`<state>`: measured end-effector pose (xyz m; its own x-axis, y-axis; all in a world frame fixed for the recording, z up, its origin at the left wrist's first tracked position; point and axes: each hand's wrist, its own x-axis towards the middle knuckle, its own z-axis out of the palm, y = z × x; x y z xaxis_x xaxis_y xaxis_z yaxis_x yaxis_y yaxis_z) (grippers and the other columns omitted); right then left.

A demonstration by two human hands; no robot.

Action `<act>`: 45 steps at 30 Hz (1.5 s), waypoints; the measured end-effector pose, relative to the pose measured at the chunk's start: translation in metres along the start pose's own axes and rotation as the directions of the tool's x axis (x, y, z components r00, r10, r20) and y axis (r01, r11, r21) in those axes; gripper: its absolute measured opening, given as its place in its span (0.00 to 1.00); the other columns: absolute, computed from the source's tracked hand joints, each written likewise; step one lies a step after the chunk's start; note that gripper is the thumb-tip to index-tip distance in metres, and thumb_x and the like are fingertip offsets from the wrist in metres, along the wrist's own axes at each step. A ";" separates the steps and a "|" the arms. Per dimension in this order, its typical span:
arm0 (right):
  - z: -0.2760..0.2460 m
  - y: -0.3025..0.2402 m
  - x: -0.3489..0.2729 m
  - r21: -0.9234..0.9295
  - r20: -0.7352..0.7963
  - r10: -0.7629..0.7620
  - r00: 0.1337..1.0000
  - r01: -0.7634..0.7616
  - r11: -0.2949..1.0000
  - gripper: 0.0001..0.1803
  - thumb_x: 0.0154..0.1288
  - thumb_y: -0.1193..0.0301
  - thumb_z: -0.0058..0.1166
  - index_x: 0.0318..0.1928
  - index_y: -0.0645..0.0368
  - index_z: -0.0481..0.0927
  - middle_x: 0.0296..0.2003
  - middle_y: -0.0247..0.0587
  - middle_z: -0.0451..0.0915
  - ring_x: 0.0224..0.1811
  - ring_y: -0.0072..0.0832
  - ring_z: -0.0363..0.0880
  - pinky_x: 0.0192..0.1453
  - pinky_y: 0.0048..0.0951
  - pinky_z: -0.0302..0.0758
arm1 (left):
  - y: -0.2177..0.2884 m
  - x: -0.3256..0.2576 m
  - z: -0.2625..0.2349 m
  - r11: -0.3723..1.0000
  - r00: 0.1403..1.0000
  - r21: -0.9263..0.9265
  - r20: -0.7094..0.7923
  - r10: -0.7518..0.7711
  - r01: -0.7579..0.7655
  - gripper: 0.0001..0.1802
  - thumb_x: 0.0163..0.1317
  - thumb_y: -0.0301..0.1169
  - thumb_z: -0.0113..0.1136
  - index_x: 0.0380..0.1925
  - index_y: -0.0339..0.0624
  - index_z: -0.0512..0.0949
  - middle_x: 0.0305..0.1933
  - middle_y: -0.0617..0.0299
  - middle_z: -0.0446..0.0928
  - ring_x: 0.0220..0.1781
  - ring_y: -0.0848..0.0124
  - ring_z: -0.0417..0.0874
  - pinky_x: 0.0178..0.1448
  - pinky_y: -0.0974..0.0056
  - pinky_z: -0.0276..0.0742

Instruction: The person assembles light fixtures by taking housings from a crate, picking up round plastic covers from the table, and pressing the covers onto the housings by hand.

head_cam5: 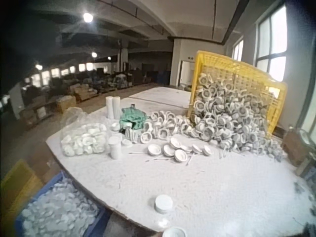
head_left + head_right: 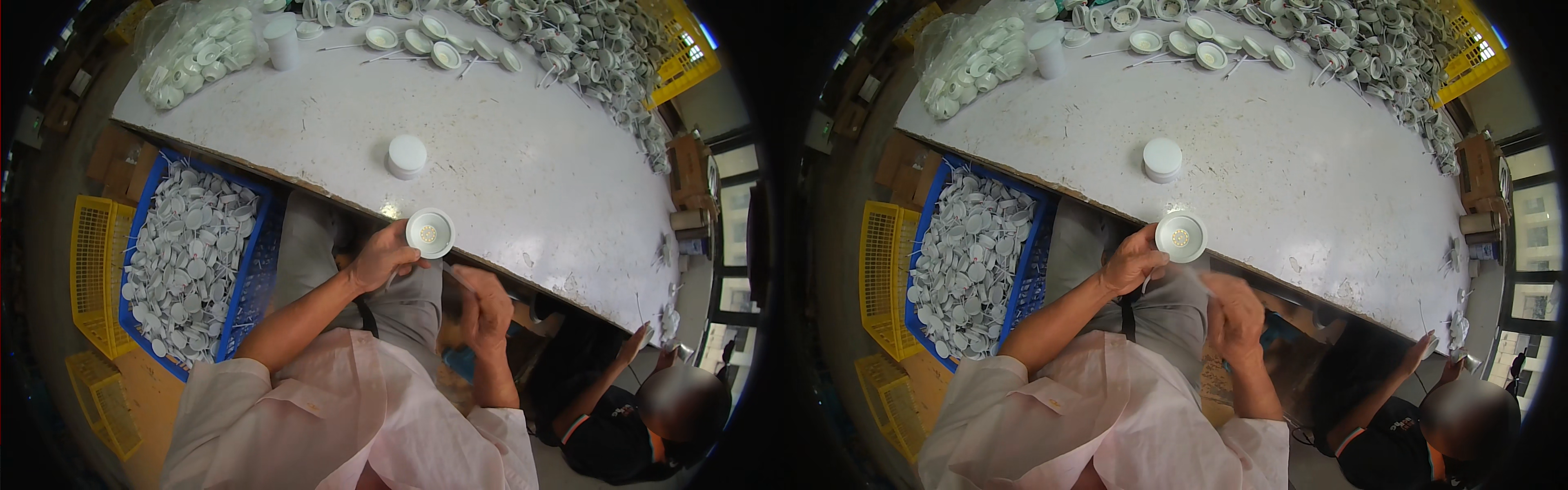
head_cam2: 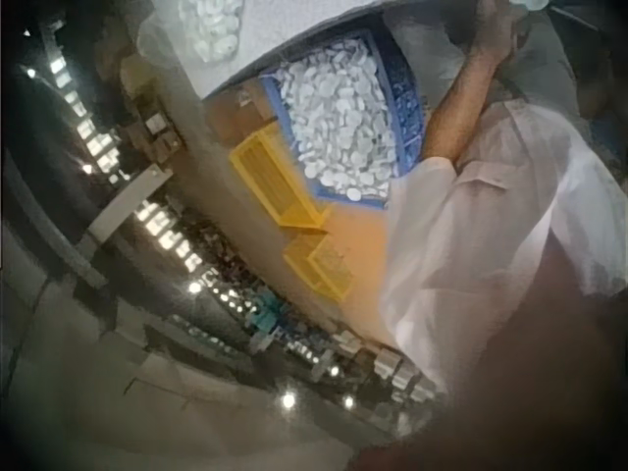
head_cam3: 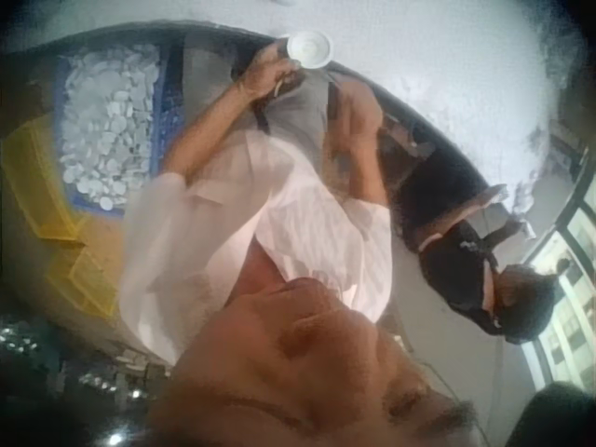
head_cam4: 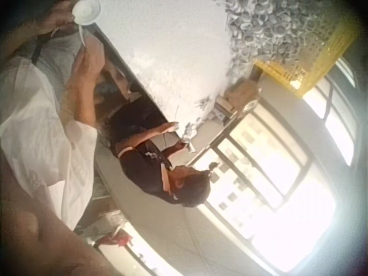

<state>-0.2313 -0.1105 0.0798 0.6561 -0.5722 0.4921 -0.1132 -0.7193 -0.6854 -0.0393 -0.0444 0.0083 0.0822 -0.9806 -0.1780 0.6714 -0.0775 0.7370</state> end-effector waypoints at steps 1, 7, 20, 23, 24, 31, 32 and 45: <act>0.001 0.003 0.002 -0.004 0.003 0.000 1.000 0.000 1.000 0.16 0.53 0.86 0.51 0.44 0.63 0.80 0.41 0.47 0.82 0.41 0.42 0.81 0.44 0.35 0.78 | 0.001 -0.001 0.001 1.000 1.000 -0.015 0.016 0.007 -0.007 0.25 0.60 0.28 0.54 0.57 0.32 0.64 0.45 0.57 0.75 0.38 0.72 0.80 0.29 0.75 0.70; 0.027 0.022 0.004 -0.458 -0.002 -0.223 0.975 0.198 0.867 0.22 0.51 0.85 0.51 0.50 0.66 0.77 0.48 0.49 0.79 0.48 0.45 0.78 0.50 0.39 0.75 | 0.002 -0.005 0.007 1.000 1.000 -0.004 0.029 -0.002 0.002 0.26 0.61 0.33 0.58 0.56 0.33 0.65 0.43 0.58 0.75 0.35 0.75 0.80 0.25 0.79 0.67; 0.051 0.022 0.003 -0.425 0.083 -0.158 0.984 0.179 0.887 0.27 0.49 0.80 0.54 0.55 0.65 0.74 0.57 0.52 0.73 0.59 0.48 0.71 0.57 0.43 0.68 | 0.001 -0.010 0.006 0.997 0.999 0.066 -0.033 0.030 -0.027 0.27 0.60 0.36 0.62 0.54 0.32 0.67 0.40 0.61 0.76 0.35 0.79 0.77 0.33 0.76 0.75; 0.053 0.023 0.004 -0.427 0.118 -0.174 0.978 0.208 0.880 0.28 0.48 0.81 0.53 0.55 0.65 0.74 0.57 0.50 0.72 0.60 0.47 0.70 0.58 0.43 0.67 | 0.002 -0.009 0.008 0.994 0.997 0.102 -0.070 0.037 -0.029 0.25 0.61 0.36 0.62 0.54 0.35 0.68 0.37 0.67 0.72 0.28 0.84 0.66 0.25 0.78 0.61; 0.054 0.023 0.004 -0.426 0.119 -0.174 0.978 0.208 0.880 0.28 0.48 0.81 0.53 0.55 0.65 0.74 0.57 0.50 0.72 0.60 0.47 0.70 0.58 0.43 0.67 | 0.002 -0.010 0.006 0.995 0.997 0.098 -0.072 0.032 -0.025 0.24 0.62 0.35 0.60 0.54 0.33 0.68 0.40 0.63 0.74 0.34 0.80 0.72 0.31 0.75 0.70; 0.059 0.025 0.004 -0.433 0.123 -0.183 0.975 0.219 0.875 0.24 0.48 0.81 0.55 0.50 0.64 0.77 0.57 0.49 0.73 0.61 0.43 0.70 0.59 0.43 0.67 | 0.012 -0.013 0.011 0.983 0.992 0.186 -0.125 0.015 0.009 0.21 0.64 0.31 0.54 0.54 0.29 0.68 0.45 0.58 0.75 0.42 0.75 0.78 0.38 0.71 0.81; 0.059 0.025 0.004 -0.419 0.123 -0.181 0.976 0.216 0.882 0.25 0.49 0.82 0.54 0.53 0.63 0.76 0.58 0.48 0.73 0.62 0.44 0.69 0.60 0.43 0.66 | 0.014 -0.014 0.013 0.983 0.992 0.186 -0.125 0.015 0.009 0.21 0.64 0.31 0.54 0.54 0.29 0.68 0.45 0.58 0.75 0.42 0.75 0.78 0.38 0.71 0.81; 0.065 0.025 0.003 -0.517 0.065 -0.281 0.957 0.274 0.811 0.14 0.55 0.77 0.54 0.44 0.59 0.81 0.52 0.39 0.78 0.56 0.34 0.74 0.61 0.37 0.65 | -0.002 -0.015 0.008 0.834 0.939 0.513 -0.138 0.316 -0.205 0.19 0.61 0.30 0.52 0.49 0.27 0.71 0.40 0.56 0.77 0.38 0.76 0.79 0.41 0.71 0.78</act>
<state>-0.1834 -0.1046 0.0297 0.7085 -0.3197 0.6291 -0.2979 -0.9437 -0.1440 -0.0474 -0.0306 0.0149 0.3911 -0.9200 -0.0248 0.1648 0.0435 0.9854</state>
